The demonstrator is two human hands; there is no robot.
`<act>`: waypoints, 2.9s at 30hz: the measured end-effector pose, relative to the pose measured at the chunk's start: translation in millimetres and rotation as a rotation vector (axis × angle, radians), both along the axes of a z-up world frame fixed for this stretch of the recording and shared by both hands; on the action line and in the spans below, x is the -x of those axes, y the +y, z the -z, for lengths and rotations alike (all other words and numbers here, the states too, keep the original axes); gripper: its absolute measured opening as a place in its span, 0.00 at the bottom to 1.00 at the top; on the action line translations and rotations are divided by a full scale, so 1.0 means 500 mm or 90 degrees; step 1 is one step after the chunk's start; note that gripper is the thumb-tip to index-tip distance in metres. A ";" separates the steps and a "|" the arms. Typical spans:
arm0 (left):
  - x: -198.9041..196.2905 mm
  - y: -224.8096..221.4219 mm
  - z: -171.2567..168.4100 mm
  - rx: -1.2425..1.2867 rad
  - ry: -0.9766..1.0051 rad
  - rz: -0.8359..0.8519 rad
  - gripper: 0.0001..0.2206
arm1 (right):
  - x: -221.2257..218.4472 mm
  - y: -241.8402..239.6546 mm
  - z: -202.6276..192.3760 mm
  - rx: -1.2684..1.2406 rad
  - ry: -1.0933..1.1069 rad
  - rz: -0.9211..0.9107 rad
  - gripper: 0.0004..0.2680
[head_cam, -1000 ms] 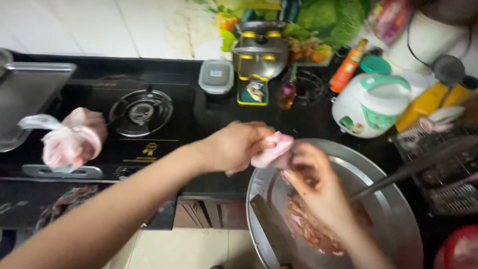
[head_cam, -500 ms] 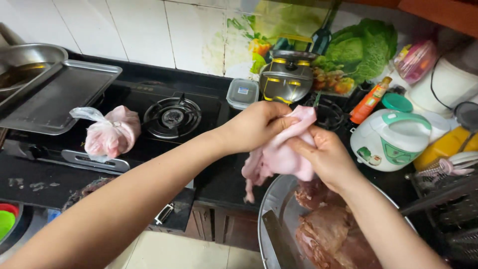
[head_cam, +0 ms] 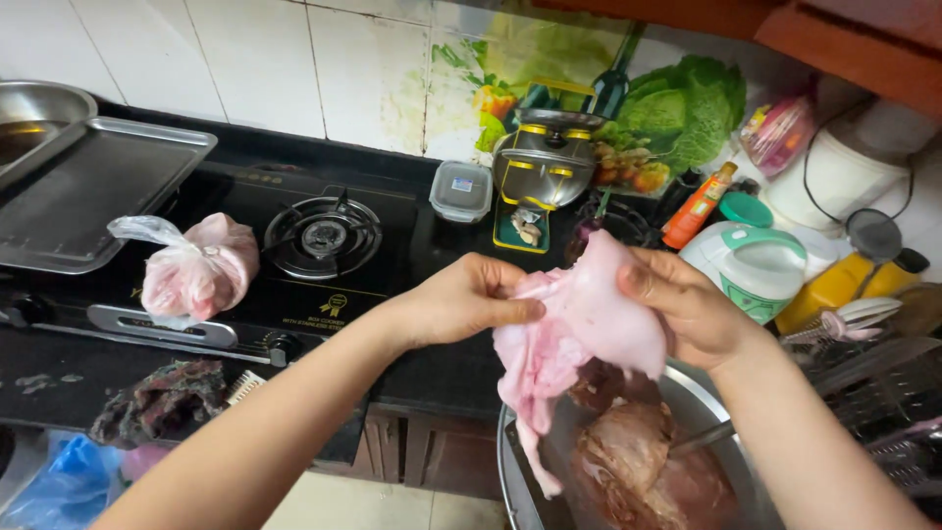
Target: Transferring raw meat from a metal plate to a red bowl using hands and a metal tool
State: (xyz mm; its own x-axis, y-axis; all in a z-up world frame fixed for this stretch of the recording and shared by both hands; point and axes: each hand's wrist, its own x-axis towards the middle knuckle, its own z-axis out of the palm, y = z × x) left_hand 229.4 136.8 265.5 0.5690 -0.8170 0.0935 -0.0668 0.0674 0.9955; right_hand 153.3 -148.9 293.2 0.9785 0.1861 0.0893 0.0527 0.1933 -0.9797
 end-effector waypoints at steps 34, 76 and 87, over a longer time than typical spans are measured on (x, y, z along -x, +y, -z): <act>0.067 -0.030 -0.209 -0.007 -0.243 -0.036 0.20 | 0.188 -0.163 0.105 -0.248 -0.022 -0.031 0.25; -0.057 -0.729 -0.015 0.056 0.531 0.314 0.24 | 0.293 -0.178 -0.144 -0.346 0.116 0.462 0.11; 0.041 -0.525 -0.135 -0.119 0.369 0.386 0.33 | 0.297 -0.252 -0.048 -0.393 0.092 0.424 0.12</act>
State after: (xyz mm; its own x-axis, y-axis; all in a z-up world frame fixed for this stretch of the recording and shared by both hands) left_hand 208.9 -125.5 333.1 -0.0540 -0.9683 -0.2438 0.4504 -0.2415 0.8596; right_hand 5.0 -274.8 317.1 0.8755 -0.4606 -0.1464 0.2262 0.6581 -0.7181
